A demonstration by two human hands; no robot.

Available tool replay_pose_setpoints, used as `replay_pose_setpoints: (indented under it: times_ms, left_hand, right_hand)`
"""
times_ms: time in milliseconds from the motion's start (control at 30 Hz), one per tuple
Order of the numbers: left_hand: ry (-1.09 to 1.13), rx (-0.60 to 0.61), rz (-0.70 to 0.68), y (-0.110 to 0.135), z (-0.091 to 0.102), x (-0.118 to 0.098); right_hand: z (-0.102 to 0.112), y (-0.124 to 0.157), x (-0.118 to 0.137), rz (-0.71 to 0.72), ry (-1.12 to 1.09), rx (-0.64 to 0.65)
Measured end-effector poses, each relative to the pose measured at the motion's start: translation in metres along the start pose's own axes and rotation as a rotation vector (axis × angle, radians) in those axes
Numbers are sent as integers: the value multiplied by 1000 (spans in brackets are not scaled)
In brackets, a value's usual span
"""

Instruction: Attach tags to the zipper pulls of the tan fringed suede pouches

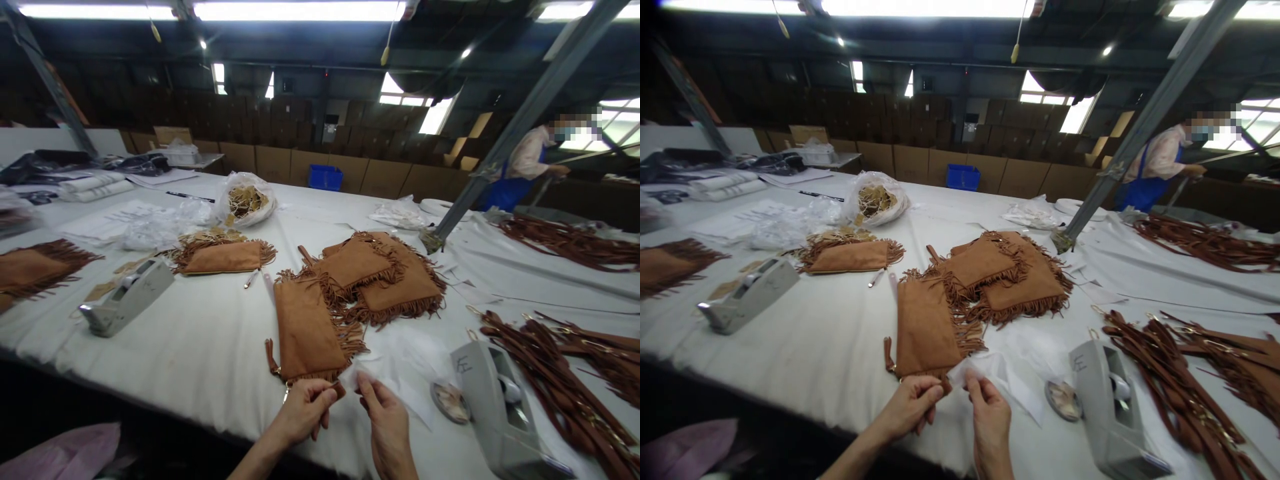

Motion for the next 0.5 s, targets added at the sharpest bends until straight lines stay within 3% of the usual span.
replay_pose_setpoints:
  times_ms: [300,500]
  left_hand:
    - [15,2,-11,1,-1,-8]
    - [-2,-2,11,-7,-2,8]
  right_hand:
    - [-1,0,-2,6,40,37]
    - [-3,-8,-11,30,131,92]
Point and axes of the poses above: each hand's wrist, its own y-axis away from the middle knuckle, its own z-axis out of the back of the hand, x = y × z, the point moved 10 cm from there along -y, towards the middle knuckle, and after that the axes turned 6 degrees about x, right-handed, at the moved point
